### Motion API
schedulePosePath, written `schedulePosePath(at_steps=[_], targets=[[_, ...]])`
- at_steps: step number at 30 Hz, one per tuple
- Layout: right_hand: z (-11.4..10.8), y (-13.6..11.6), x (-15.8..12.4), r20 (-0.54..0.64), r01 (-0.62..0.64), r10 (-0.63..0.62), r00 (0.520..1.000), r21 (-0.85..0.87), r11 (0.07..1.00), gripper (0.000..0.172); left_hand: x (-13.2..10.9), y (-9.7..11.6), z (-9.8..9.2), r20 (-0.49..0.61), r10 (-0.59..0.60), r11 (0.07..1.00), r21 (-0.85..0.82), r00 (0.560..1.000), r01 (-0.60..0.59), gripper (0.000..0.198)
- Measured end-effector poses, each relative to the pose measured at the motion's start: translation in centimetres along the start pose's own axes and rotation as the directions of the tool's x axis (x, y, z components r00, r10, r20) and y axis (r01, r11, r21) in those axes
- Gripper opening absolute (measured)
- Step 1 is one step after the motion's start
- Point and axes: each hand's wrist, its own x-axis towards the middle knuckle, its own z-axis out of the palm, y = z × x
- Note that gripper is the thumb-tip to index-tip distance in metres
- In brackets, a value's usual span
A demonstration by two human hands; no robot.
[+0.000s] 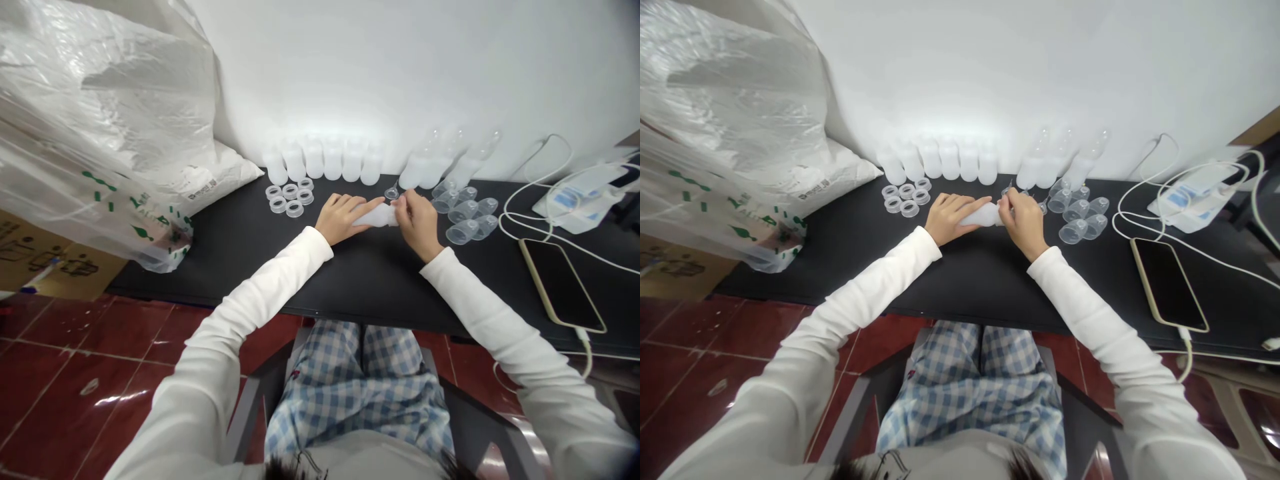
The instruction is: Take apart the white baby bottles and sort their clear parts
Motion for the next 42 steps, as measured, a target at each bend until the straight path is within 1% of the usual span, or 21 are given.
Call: schedulePosePath(at_steps=[2,4,6,7,9,10,12,13,14,16,19,21,24,26,28,29,32,34,37,39,42], targets=[[-0.1,-0.5,0.1,0.056,-0.101,0.097,0.994,0.069,0.992,0.046,0.0,0.1,-0.1,0.015,0.013,1.0,0.019,1.0,-0.013,0.053],[-0.2,-0.6,0.1,0.12,-0.175,0.163,0.979,0.103,0.979,0.049,0.2,0.1,-0.1,0.034,0.02,1.0,0.008,0.999,-0.02,0.054],[-0.5,-0.3,0.2,0.154,-0.175,0.158,0.975,0.101,0.979,0.052,0.3,0.2,-0.1,0.053,0.001,1.0,-0.026,0.999,0.0,0.058],[-0.7,-0.1,0.2,0.154,-0.132,0.117,0.981,0.088,0.987,0.054,0.3,0.2,-0.1,0.063,-0.022,0.998,-0.051,0.998,0.025,0.06],[-1.0,0.4,0.3,0.142,0.033,-0.039,0.989,0.042,0.999,0.055,0.4,0.2,-0.1,0.099,-0.073,0.985,-0.146,0.992,0.087,0.064],[-1.1,0.7,0.3,0.145,0.135,-0.135,0.98,0.014,0.991,0.054,0.3,0.1,-0.1,0.129,-0.088,0.968,-0.222,0.988,0.116,0.065],[-1.2,1.2,0.4,0.173,0.303,-0.294,0.94,-0.025,0.953,0.051,0.3,-0.2,-0.1,0.198,-0.085,0.904,-0.396,0.977,0.159,0.064],[-1.2,1.4,0.4,0.185,0.348,-0.336,0.923,-0.037,0.937,0.049,0.2,-0.3,-0.1,0.22,-0.078,0.866,-0.469,0.972,0.175,0.063],[-1.1,1.6,0.5,0.184,0.368,-0.354,0.917,-0.048,0.928,0.047,0.2,-0.3,-0.1,0.231,-0.073,0.833,-0.521,0.97,0.187,0.062],[-0.6,1.7,0.4,0.145,0.348,-0.336,0.931,-0.068,0.935,0.048,0.2,-0.4,0.0,0.231,-0.08,0.806,-0.557,0.97,0.199,0.062],[0.0,1.4,0.3,0.083,0.221,-0.218,0.973,-0.03,0.975,0.048,0.1,-0.1,0.2,0.224,-0.104,0.835,-0.509,0.969,0.207,0.065],[0.1,1.0,0.3,0.09,0.11,-0.114,0.989,0.049,0.993,0.045,0.0,0.2,0.4,0.199,-0.129,0.878,-0.433,0.972,0.205,0.066],[-0.2,0.4,0.6,0.139,-0.034,0.014,0.99,0.147,0.989,0.043,-0.1,0.8,0.6,0.107,-0.145,0.94,-0.294,0.984,0.171,0.064],[-0.4,0.3,0.8,0.17,-0.077,0.052,0.984,0.145,0.986,0.044,0.0,1.0,0.8,0.06,-0.118,0.967,-0.221,0.991,0.129,0.062],[-0.5,0.5,0.9,0.194,-0.065,0.044,0.98,0.103,0.993,0.044,0.0,1.0,0.9,0.052,-0.098,0.978,-0.18,0.994,0.106,0.062],[-0.5,0.6,1.0,0.202,-0.037,0.021,0.979,0.076,0.996,0.043,0.0,1.0,0.9,0.058,-0.106,0.978,-0.174,0.993,0.115,0.062],[-0.6,1.0,0.9,0.208,0.096,-0.093,0.974,-0.007,0.995,0.038,0.0,0.8,0.8,0.087,-0.166,0.966,-0.188,0.982,0.18,0.063],[-0.6,1.1,0.7,0.211,0.158,-0.144,0.967,-0.048,0.986,0.034,-0.1,0.6,0.7,0.096,-0.152,0.967,-0.191,0.984,0.168,0.064],[-0.5,1.1,0.6,0.199,0.15,-0.135,0.971,-0.063,0.987,0.03,-0.1,0.3,0.5,0.07,-0.057,0.986,-0.154,0.996,0.067,0.063],[-0.6,1.2,0.8,0.188,0.134,-0.12,0.975,-0.062,0.989,0.031,0.0,0.2,0.5,0.051,-0.015,0.993,-0.113,0.999,0.02,0.061],[-1.3,1.8,1.4,0.176,0.121,-0.103,0.979,-0.1,0.988,0.038,0.1,0.2,0.3,0.059,-0.017,0.997,-0.072,0.998,0.022,0.058]])
